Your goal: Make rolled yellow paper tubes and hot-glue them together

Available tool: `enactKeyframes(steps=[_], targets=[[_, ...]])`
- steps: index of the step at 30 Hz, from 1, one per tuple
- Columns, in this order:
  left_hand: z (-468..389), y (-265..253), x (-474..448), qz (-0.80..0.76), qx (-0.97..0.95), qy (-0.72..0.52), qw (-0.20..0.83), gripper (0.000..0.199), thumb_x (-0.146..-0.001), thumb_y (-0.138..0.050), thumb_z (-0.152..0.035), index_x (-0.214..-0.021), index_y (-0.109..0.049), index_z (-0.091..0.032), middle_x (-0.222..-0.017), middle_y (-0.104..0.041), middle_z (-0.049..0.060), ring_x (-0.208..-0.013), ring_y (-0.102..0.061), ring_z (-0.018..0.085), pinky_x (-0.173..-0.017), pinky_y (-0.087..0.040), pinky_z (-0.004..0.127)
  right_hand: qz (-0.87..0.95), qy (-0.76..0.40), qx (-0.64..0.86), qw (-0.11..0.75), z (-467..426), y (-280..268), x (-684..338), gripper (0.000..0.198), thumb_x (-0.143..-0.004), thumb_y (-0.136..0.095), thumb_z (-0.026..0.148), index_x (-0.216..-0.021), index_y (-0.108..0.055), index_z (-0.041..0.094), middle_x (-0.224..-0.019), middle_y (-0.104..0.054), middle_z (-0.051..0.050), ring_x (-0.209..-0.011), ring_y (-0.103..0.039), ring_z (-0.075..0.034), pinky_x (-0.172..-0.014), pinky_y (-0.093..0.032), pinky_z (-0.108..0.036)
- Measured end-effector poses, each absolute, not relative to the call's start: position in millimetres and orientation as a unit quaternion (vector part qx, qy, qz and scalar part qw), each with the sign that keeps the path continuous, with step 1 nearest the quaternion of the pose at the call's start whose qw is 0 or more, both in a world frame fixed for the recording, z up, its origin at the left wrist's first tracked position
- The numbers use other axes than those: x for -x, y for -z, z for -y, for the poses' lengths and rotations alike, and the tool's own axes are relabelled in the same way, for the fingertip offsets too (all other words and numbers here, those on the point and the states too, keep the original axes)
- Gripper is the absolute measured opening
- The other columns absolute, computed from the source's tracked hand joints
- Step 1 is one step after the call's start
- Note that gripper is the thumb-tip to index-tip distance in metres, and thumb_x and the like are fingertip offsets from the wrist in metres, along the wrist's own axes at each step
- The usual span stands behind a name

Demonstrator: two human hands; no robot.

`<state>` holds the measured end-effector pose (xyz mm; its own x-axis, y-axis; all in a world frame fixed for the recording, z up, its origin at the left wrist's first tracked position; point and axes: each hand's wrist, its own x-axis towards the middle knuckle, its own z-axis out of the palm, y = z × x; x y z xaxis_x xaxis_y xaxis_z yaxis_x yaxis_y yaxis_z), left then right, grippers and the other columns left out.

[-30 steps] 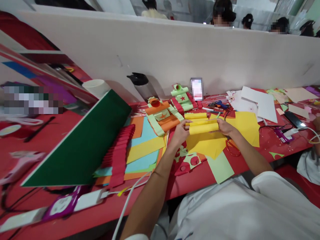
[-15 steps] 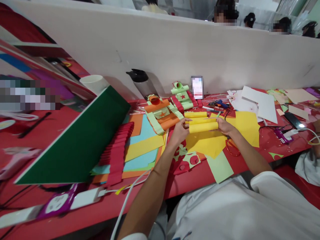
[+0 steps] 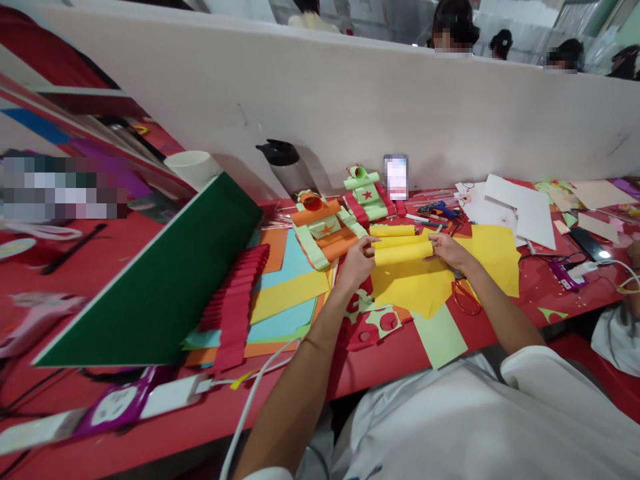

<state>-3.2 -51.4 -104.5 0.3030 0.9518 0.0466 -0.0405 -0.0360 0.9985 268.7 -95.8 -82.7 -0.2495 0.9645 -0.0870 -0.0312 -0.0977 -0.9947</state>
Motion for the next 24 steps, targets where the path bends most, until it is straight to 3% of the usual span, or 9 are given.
enactKeyframes(steps=[13, 24], targets=[[60.8, 96.4, 0.6, -0.348, -0.584, -0.375, 0.631, 0.071, -0.060, -0.096, -0.037, -0.123, -0.070, -0.016, -0.083, -0.081, 0.004, -0.082, -0.079, 0.026, -0.073, -0.063, 0.033, 0.514, -0.631, 0.426, 0.396, 98.0, 95.3, -261.0, 0.049, -0.075, -0.085, 0.039, -0.121, -0.081, 0.022, -0.104, -0.085, -0.008, -0.098, -0.081, -0.026, -0.088, -0.066, -0.037], [60.8, 93.2, -1.6, -0.349, -0.599, -0.372, 0.618, 0.067, -0.056, -0.097, -0.050, -0.111, -0.080, -0.016, -0.092, -0.085, 0.010, -0.097, -0.080, 0.033, -0.087, -0.065, 0.039, 0.529, -0.609, 0.432, 0.404, 99.6, 88.8, -259.1, 0.056, -0.071, -0.085, 0.029, -0.126, -0.080, 0.022, -0.109, -0.085, -0.009, -0.105, -0.080, -0.029, -0.094, -0.066, -0.042]])
